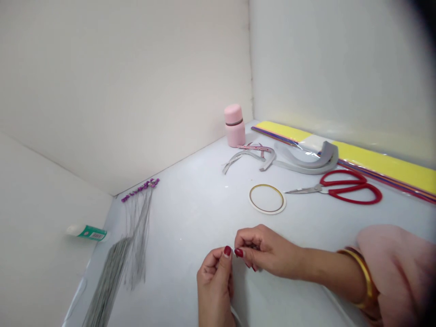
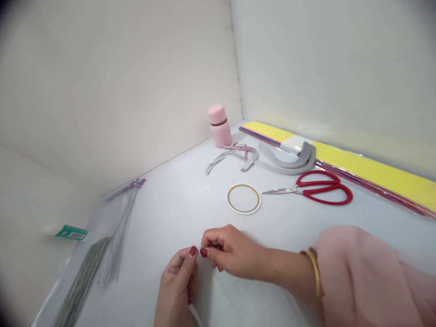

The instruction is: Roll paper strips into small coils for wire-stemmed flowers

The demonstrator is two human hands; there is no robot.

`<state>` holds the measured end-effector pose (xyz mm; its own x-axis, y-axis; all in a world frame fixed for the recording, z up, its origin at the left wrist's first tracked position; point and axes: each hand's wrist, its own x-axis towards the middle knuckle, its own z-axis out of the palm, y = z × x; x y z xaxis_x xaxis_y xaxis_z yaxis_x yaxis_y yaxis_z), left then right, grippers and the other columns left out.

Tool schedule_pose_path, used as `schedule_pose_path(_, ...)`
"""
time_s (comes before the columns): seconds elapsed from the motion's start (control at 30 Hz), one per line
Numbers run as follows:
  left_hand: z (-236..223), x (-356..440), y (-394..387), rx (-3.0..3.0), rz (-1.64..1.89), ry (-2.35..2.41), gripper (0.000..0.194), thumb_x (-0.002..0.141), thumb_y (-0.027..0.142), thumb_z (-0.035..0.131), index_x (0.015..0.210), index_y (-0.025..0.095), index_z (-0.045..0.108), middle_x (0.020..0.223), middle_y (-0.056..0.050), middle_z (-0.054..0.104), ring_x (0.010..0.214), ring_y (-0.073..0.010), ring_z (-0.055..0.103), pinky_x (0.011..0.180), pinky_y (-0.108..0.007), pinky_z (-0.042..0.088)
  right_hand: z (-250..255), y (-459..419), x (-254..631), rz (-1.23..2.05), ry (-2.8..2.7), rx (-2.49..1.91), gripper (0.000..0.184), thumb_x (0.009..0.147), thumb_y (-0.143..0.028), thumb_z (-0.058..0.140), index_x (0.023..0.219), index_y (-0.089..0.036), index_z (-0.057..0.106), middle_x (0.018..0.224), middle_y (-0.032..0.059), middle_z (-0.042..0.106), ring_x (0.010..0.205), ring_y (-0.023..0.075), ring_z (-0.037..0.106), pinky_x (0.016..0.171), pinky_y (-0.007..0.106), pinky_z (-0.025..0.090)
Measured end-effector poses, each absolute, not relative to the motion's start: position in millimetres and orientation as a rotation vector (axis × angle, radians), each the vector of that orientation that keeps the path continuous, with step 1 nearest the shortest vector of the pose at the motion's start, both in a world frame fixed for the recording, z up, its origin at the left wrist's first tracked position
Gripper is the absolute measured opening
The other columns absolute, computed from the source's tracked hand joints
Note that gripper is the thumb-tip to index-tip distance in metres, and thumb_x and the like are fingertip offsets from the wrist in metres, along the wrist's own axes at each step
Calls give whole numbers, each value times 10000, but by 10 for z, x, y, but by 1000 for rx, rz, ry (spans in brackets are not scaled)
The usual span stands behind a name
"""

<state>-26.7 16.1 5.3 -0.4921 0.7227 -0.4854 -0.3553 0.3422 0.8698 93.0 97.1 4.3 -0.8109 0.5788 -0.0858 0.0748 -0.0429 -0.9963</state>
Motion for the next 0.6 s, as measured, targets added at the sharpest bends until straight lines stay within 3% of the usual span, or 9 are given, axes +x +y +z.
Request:
schedule_pose_path(0.17,57,-304,182,436,1372,1521,307,623,422,671,591,124,607,530,0,541,405,-45,387,366,-139,309,50,985,914,2058,-1722,-756,184,800,-318,487,723,-151,490,543,-37,487,455,66,438,443,177,370)
schedule_pose_path(0.27,62,-319,190,516,1361,1473,289,654,402,651,631,116,618,613,-33,580,452,-65,435,399,-154,366,51,992,910,2064,-1689,-772,192,803,-325,486,723,-151,486,576,-27,504,469,64,439,449,177,372)
schedule_pose_path(0.47,71,-345,178,504,1256,1506,260,667,399,642,663,145,583,445,81,344,342,-12,176,312,-134,94,45,993,921,2066,-1679,-807,137,793,-280,482,731,-158,480,538,-44,492,444,61,444,440,172,361)
schedule_pose_path(0.6,84,-339,172,479,1280,1530,249,660,377,650,618,146,567,426,89,310,351,-18,146,335,-157,79,54,985,916,2043,-1714,-808,128,794,-263,471,730,-153,480,533,-44,485,435,58,439,434,169,355)
